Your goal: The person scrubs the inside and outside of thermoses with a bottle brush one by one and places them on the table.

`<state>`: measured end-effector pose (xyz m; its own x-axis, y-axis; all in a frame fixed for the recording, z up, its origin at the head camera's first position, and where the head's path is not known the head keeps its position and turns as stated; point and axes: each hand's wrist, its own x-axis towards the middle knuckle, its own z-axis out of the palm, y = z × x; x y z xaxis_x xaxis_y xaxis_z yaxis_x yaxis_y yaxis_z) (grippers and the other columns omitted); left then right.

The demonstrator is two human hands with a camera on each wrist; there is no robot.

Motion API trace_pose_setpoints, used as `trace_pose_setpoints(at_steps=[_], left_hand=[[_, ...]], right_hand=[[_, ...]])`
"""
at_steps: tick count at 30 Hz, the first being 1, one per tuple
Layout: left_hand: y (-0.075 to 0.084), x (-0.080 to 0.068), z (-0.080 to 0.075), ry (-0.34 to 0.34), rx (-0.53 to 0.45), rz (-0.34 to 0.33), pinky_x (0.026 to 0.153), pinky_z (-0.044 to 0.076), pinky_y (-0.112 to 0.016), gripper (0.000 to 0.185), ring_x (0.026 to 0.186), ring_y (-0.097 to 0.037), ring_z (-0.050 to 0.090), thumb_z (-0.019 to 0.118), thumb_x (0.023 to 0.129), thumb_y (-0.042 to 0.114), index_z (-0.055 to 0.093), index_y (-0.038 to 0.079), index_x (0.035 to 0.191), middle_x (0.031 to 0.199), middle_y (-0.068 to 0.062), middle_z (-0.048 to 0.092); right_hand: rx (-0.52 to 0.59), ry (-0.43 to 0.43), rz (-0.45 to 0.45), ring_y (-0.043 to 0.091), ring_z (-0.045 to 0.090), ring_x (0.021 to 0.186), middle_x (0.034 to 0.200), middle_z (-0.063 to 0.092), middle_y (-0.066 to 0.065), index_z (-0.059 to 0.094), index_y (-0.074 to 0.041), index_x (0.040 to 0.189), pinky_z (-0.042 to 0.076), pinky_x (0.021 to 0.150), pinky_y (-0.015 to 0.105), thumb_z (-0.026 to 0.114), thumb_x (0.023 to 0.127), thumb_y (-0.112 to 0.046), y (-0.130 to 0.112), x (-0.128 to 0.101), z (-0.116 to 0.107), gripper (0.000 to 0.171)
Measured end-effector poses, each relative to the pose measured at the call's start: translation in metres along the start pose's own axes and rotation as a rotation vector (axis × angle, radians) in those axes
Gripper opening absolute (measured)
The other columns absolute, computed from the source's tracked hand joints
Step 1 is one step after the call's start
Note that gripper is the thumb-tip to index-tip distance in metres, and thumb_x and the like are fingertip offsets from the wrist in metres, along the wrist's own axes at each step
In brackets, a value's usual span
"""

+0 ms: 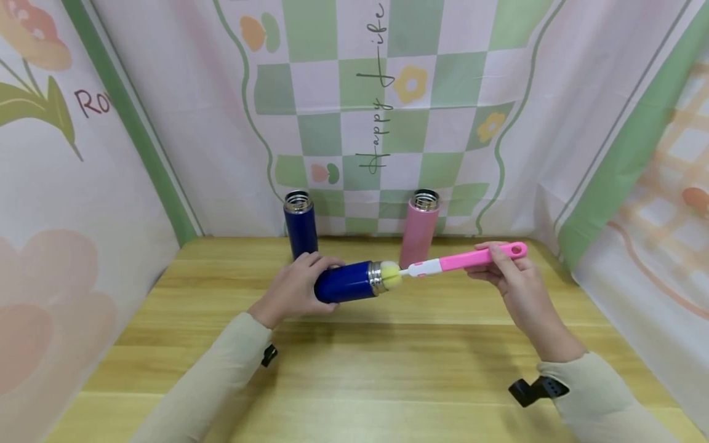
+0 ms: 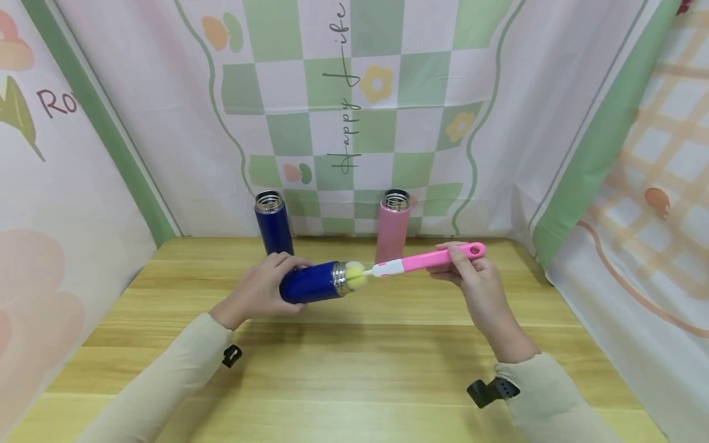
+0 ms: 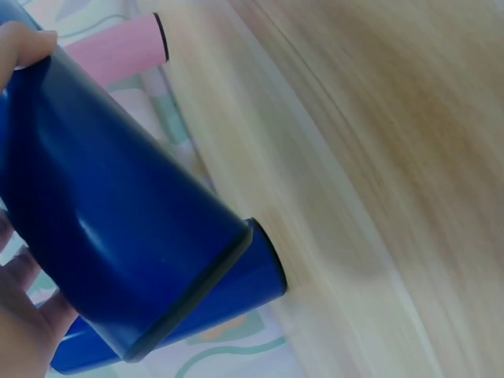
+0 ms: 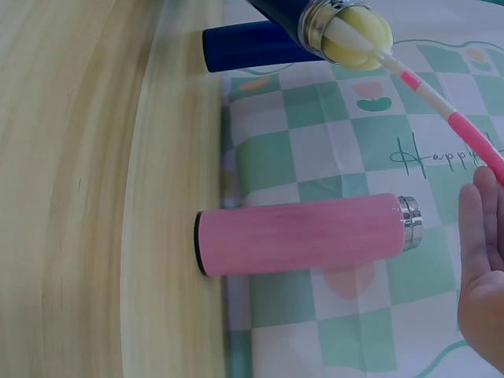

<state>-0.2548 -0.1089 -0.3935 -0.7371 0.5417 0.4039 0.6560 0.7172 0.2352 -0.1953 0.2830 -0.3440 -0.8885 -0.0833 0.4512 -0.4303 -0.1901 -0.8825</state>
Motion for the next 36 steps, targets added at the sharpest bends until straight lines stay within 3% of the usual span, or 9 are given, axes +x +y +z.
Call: trace_pose_setpoints(at_steps=[8,16,28,36], left_hand=[[-0.005,-0.002,0.002,0.031,-0.014,-0.001,0.084,0.05,-0.05,0.075,0.109,-0.022,0.052,0.091,0.065,0.043,0.057,0.033,0.132,0.12,0.001,0.059],[-0.008,-0.007,0.004,0.061,-0.058,0.0,0.084,0.05,-0.05,0.076,0.108,-0.022,0.055,0.092,0.065,0.041,0.058,0.034,0.133,0.12,0.001,0.062],[-0.007,-0.009,0.005,0.099,-0.108,0.014,0.084,0.051,-0.05,0.075,0.108,-0.022,0.058,0.091,0.066,0.041,0.061,0.031,0.134,0.12,0.0,0.064],[-0.003,-0.009,0.004,0.085,-0.124,0.013,0.084,0.051,-0.047,0.075,0.106,-0.02,0.058,0.091,0.066,0.04,0.061,0.031,0.135,0.119,0.0,0.065]], right_hand=[[0.023,0.032,0.004,0.019,0.072,0.088,0.1,0.073,0.01,0.067,0.0,0.112,0.056,0.08,0.03,0.046,0.107,-0.016,0.001,0.0,-0.004,0.027],[0.041,0.006,0.01,0.018,0.071,0.091,0.103,0.071,0.01,0.065,0.0,0.115,0.055,0.083,0.029,0.046,0.107,-0.014,0.004,-0.002,-0.006,0.025],[0.061,0.026,-0.011,0.018,0.07,0.093,0.104,0.069,0.011,0.065,0.003,0.113,0.055,0.084,0.03,0.048,0.106,-0.012,0.007,0.001,0.003,0.024],[0.094,-0.043,-0.026,0.019,0.071,0.094,0.106,0.068,0.012,0.067,0.002,0.112,0.055,0.084,0.03,0.046,0.106,-0.006,0.013,0.002,0.009,0.023]])
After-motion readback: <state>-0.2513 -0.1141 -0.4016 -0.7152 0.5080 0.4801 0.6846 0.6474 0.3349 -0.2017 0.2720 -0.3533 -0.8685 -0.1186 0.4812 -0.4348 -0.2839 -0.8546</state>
